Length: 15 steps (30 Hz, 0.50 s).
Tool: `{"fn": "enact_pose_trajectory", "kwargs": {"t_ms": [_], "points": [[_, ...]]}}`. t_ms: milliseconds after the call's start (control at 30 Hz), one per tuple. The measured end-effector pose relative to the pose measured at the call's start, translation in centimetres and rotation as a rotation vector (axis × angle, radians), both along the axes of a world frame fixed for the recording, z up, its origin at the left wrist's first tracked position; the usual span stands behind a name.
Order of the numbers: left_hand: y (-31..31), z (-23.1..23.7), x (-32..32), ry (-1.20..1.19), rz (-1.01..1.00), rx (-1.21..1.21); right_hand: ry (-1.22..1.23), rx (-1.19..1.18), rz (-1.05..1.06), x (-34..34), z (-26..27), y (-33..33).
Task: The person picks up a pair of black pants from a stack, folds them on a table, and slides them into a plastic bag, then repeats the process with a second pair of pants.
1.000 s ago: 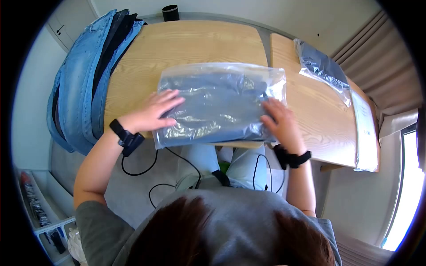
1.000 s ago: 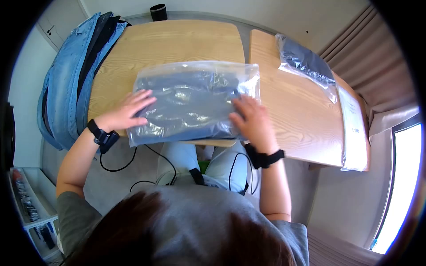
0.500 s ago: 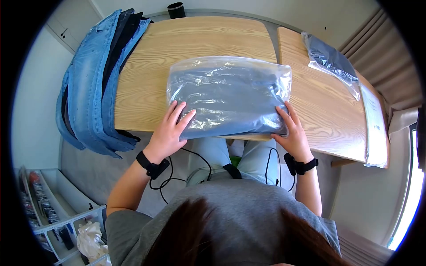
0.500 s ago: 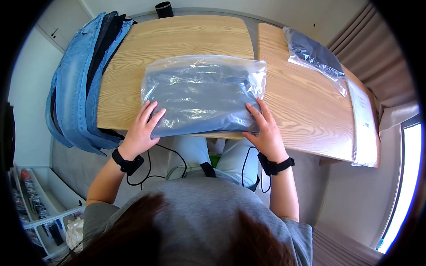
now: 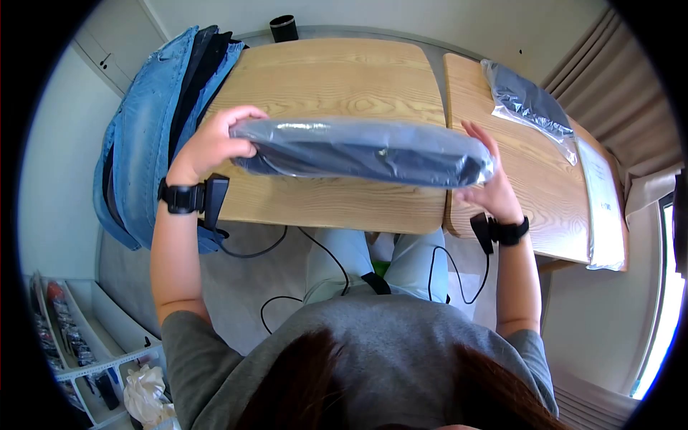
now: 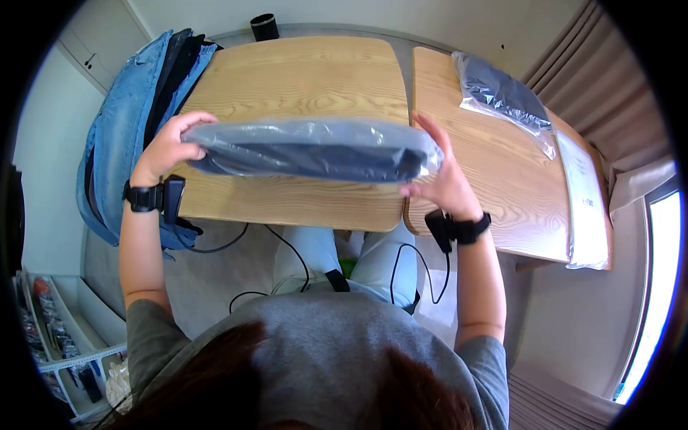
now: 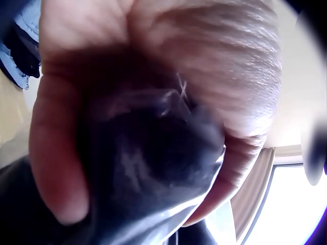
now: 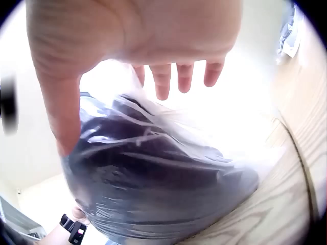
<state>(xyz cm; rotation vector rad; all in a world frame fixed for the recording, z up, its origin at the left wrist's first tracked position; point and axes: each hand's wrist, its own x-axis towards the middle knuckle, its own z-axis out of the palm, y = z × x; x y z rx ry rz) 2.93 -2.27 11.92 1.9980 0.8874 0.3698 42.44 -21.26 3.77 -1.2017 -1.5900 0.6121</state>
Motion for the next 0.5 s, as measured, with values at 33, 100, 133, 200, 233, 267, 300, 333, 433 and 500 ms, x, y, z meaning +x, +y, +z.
{"fn": "enact_pose_trajectory", "kwargs": {"t_ms": [33, 100, 133, 200, 233, 267, 300, 333, 433, 500], "points": [[0.9, 0.1, 0.2, -0.001, -0.003, 0.014, -0.046, 0.026, 0.007, 0.3, 0.0, 1.6], [2.4, 0.3, 0.4, -0.085, 0.062, -0.016, -0.071, -0.023, -0.002, 1.1, -0.6, 4.3], [2.7, 0.4, 0.4, -0.137, 0.090, -0.066, -0.029, -0.325, 0.015, 1.1, 0.1, 5.1], [2.9, -0.2, 0.2, -0.295, 0.164, 0.013, 0.105, -0.312, -0.010, 1.0, -0.3, 6.3], [3.8, -1.8, -0.4, -0.390, 0.157, 0.037, 0.240, -0.312, -0.033, 0.9, -0.3, 6.9], [4.3, -3.7, -0.9, -0.435, 0.145, 0.058, 0.221, -0.319, -0.032, 0.9, -0.2, 7.1], [4.4, -5.3, -1.3, -0.395, 0.142, 0.045, 0.220, -0.309, -0.026, 0.8, -0.1, 7.2], [4.2, -7.0, -1.4, -0.371, 0.176, -0.041, 0.077, -0.332, -0.053, 0.9, -0.4, 7.4], [2.4, -10.4, -0.5, -0.182, 0.179, -0.020, -0.022, -0.178, -0.014, 0.4, -2.5, 7.8], [2.6, -12.4, 0.0, -0.241, 0.198, 0.034, -0.084, -0.194, -0.018, 0.0, -2.8, 7.7]]}}
